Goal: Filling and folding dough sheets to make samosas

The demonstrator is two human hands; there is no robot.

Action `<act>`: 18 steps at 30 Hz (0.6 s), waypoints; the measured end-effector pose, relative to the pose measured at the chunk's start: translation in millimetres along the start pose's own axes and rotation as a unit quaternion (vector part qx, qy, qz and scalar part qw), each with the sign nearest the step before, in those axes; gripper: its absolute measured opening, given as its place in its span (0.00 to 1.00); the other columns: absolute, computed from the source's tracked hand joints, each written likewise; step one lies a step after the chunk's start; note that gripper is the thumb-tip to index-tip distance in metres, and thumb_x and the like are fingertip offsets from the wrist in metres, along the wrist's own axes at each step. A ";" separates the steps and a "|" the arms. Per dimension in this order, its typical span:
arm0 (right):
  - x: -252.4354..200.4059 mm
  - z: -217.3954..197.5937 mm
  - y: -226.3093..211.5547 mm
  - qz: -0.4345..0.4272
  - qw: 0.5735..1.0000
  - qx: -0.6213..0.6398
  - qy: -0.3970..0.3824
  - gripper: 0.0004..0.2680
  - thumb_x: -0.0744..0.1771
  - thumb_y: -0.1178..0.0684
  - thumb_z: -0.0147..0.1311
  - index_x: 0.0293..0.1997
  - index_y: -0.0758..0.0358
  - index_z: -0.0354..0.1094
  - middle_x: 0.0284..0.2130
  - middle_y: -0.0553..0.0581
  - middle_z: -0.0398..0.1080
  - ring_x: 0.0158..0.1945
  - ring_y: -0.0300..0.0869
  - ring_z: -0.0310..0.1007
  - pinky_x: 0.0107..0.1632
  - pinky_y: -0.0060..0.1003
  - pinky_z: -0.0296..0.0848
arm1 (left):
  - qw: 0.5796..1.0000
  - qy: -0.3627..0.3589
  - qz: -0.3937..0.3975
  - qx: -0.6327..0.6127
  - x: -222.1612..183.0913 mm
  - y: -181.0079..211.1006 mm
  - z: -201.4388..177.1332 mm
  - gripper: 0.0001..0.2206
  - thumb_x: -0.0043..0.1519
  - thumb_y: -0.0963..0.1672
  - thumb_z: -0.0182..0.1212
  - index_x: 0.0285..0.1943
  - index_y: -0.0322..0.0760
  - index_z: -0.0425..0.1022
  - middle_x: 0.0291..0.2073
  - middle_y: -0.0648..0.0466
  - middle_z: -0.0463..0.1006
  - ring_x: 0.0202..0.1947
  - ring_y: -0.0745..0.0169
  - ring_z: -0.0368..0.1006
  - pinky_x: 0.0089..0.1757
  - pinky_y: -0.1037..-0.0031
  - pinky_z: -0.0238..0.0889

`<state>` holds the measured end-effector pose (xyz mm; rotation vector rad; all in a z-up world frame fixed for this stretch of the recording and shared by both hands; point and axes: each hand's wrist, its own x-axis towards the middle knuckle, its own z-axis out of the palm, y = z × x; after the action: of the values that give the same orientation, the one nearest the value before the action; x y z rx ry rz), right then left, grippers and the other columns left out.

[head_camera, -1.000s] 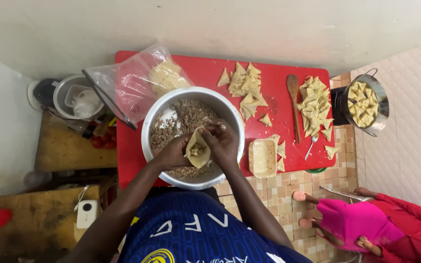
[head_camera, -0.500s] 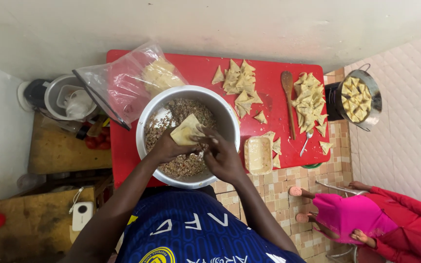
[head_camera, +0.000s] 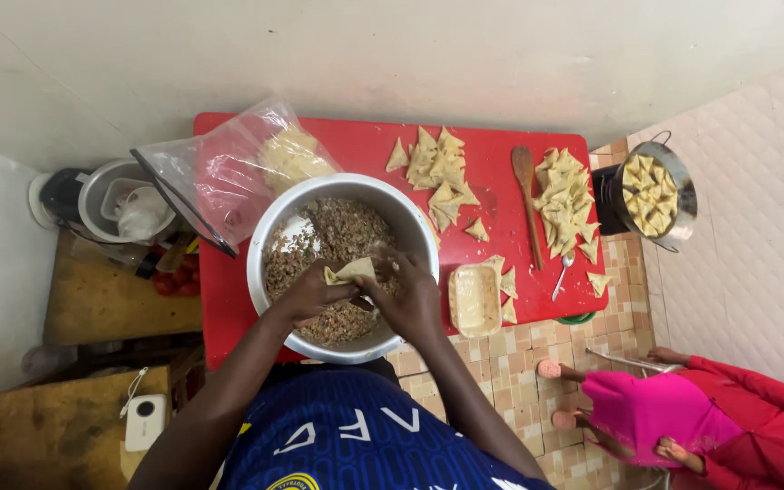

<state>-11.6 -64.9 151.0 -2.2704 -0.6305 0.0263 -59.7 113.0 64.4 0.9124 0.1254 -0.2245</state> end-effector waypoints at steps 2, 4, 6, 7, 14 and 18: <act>-7.6 -3.3 -8.9 0.048 0.994 0.094 -0.010 0.18 0.65 0.49 0.77 0.58 0.64 0.81 0.39 0.68 0.81 0.44 0.59 0.85 0.49 0.52 0.83 | 1.000 -0.005 -0.009 -0.015 2.2 -17.2 -3.3 0.09 0.60 0.33 0.78 0.49 0.26 0.91 0.36 0.39 0.90 0.36 0.54 0.86 0.41 0.65 0.78; -11.3 -4.1 -0.1 0.091 0.978 0.188 -0.018 0.15 0.65 0.53 0.77 0.56 0.64 0.83 0.39 0.69 0.82 0.46 0.54 0.85 0.52 0.48 0.84 | 0.999 -0.011 -0.016 -0.027 7.6 -26.5 -6.7 0.10 0.59 0.33 0.79 0.49 0.27 0.91 0.36 0.39 0.91 0.36 0.56 0.87 0.41 0.67 0.79; -15.8 -2.3 26.0 0.009 0.953 0.296 -0.055 0.09 0.65 0.60 0.76 0.50 0.65 0.86 0.53 0.71 0.83 0.59 0.62 0.85 0.60 0.51 0.81 | 0.999 -0.041 -0.016 -0.018 13.6 -29.7 -9.2 0.18 0.52 0.33 0.85 0.52 0.24 0.90 0.39 0.39 0.91 0.37 0.56 0.86 0.44 0.63 0.79; -15.1 -4.6 24.7 0.012 0.954 0.297 -0.048 0.09 0.65 0.60 0.76 0.50 0.65 0.86 0.53 0.71 0.83 0.59 0.62 0.85 0.60 0.51 0.81 | 0.999 -0.046 -0.020 -0.015 11.8 -12.8 2.2 0.18 0.52 0.33 0.85 0.52 0.24 0.90 0.39 0.39 0.91 0.37 0.56 0.86 0.44 0.63 0.79; -25.6 -24.0 41.1 -0.107 0.986 0.107 0.068 0.10 0.69 0.60 0.68 0.57 0.64 0.82 0.59 0.65 0.80 0.72 0.66 0.73 0.70 0.59 0.68 | 0.978 -0.122 -0.026 -0.165 41.3 -22.8 37.5 0.29 0.73 0.48 0.64 0.80 0.28 0.69 0.51 0.37 0.84 0.50 0.44 0.86 0.48 0.55 0.82; -44.6 -26.2 95.9 -0.081 0.987 0.013 0.140 0.15 0.67 0.55 0.75 0.60 0.56 0.81 0.49 0.51 0.85 0.59 0.51 0.82 0.67 0.50 0.68 | 0.981 -0.099 -0.064 -0.153 55.8 -22.2 69.1 0.34 0.72 0.52 0.63 0.85 0.36 0.59 0.79 0.46 0.70 0.59 0.51 0.84 0.54 0.65 0.80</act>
<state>-3.8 -158.7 96.2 -2.1376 -0.6552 -0.3553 -10.3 37.2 77.9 0.5717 0.0322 -0.4031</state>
